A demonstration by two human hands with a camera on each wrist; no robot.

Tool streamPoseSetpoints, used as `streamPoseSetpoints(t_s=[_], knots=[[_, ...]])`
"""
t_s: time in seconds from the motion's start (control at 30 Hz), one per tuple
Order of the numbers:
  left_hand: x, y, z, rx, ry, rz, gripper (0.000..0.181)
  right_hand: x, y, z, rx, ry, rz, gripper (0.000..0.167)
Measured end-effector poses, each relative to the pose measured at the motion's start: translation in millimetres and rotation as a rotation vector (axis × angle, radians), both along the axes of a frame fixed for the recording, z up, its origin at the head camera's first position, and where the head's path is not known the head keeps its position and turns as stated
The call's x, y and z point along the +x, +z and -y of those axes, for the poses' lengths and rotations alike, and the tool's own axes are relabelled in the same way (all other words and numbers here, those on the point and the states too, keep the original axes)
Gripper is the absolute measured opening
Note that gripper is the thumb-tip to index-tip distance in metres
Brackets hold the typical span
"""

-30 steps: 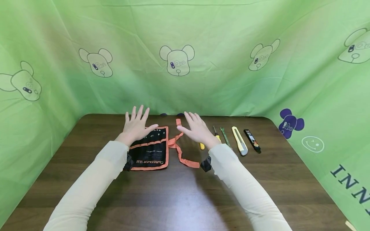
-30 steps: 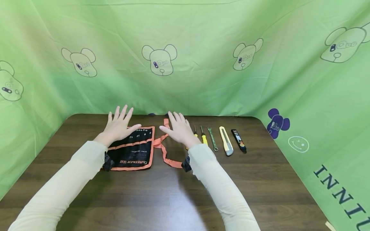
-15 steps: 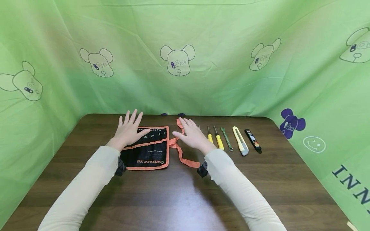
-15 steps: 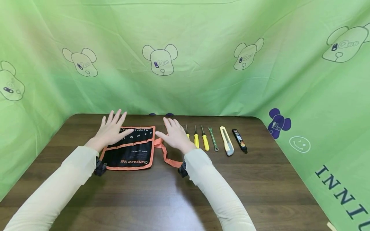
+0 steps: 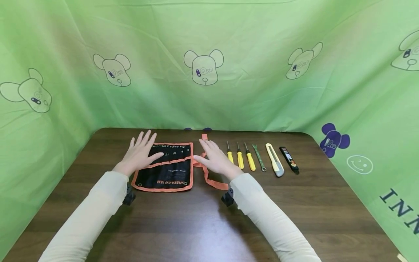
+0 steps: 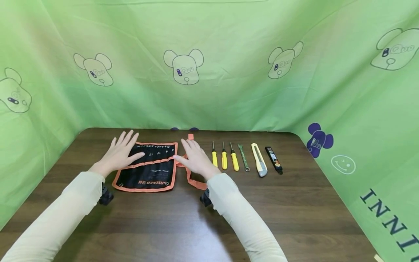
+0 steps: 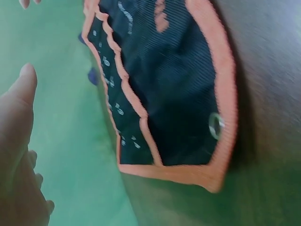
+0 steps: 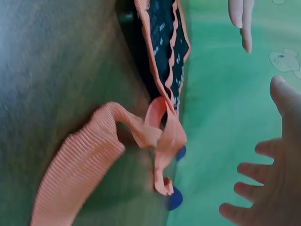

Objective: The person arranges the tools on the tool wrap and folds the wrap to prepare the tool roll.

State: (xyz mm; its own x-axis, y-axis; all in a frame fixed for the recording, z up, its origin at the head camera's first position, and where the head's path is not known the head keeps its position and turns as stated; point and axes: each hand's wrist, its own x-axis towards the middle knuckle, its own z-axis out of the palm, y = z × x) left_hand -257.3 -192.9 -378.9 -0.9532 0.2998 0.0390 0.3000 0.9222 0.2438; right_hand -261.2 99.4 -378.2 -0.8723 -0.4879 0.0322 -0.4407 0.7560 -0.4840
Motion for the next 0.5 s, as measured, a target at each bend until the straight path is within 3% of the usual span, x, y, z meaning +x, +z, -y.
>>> streamPoseSetpoints(t_s=[0.27,0.5], knots=[[2.0,-13.2,13.4,-0.005,-0.019,0.019,0.078,8.5,-9.2,7,-0.032,0.076,0.043,0.074],[3.5,-22.7,25.7,0.000,-0.060,-0.006,0.077,13.1,-16.0,15,-0.024,0.129,0.068,0.072]])
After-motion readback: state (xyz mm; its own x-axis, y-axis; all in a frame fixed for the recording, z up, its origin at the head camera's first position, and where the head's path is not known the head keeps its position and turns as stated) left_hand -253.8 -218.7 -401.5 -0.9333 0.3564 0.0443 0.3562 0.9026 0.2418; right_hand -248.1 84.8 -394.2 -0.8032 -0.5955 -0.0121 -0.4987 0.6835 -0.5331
